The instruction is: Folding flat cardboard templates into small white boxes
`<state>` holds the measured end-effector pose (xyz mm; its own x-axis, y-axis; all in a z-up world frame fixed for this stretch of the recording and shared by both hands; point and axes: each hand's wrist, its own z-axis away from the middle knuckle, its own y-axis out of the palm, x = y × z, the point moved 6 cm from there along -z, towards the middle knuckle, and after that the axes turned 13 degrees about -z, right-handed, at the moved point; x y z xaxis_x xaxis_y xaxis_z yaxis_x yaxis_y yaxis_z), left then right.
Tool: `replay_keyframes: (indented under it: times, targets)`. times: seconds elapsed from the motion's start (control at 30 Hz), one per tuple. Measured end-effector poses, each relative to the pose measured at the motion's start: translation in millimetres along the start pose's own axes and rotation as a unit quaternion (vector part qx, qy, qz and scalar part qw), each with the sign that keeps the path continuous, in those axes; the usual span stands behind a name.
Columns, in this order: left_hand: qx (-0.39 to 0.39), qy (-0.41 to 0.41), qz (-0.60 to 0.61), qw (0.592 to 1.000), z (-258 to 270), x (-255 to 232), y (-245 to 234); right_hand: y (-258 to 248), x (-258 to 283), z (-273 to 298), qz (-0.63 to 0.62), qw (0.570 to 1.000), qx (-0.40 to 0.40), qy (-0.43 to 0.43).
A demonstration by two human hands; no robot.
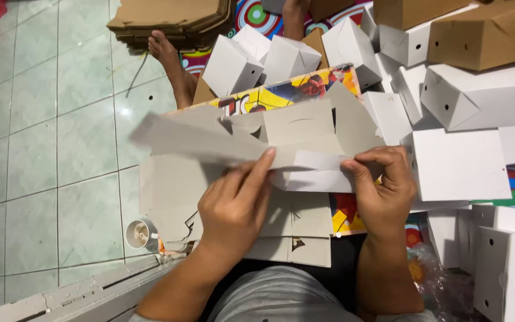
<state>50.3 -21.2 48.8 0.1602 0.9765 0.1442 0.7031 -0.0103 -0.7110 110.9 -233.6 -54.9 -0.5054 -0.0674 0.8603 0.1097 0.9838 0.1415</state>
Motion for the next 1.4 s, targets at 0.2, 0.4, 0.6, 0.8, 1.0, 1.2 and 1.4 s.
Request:
replay_keyframes:
  times: [0.2, 0.4, 0.6, 0.8, 1.0, 1.2, 1.4]
  targets:
    - [-0.006, 0.068, -0.047, 0.997, -29.0, -21.9, 4.7, 6.8, 14.3, -1.2, 0.048, 0.998, 0.019, -0.037]
    - [-0.004, 0.105, -0.028, 0.994, -31.6, -28.5, 6.7, 8.0, 22.2, -1.9, 0.06, 0.995, 0.034, -0.071]
    - [0.011, 0.121, 0.016, 0.992, -29.2, -32.3, 7.3, 8.5, 21.8, -3.0, 0.045, 0.995, 0.056, -0.073]
    - [0.017, 0.149, 0.081, 0.985, -32.3, -37.2, 6.4, 7.1, 19.4, -4.1, -0.006, 0.995, 0.082, -0.063]
    - [0.055, 0.173, 0.054, 0.982, -31.0, -44.2, 5.3, 16.0, 25.3, -5.2, -0.013, 0.994, 0.093, -0.06]
    - [0.071, 0.139, 0.053, 0.986, -17.3, -42.3, 15.1, 20.3, 23.5, -0.5, -0.006, 0.992, 0.092, -0.09]
    - [0.161, -0.19, 0.187, 0.95, 24.0, 61.8, 42.8, -18.3, 37.8, -8.9, 0.016, 0.979, -0.02, -0.203]
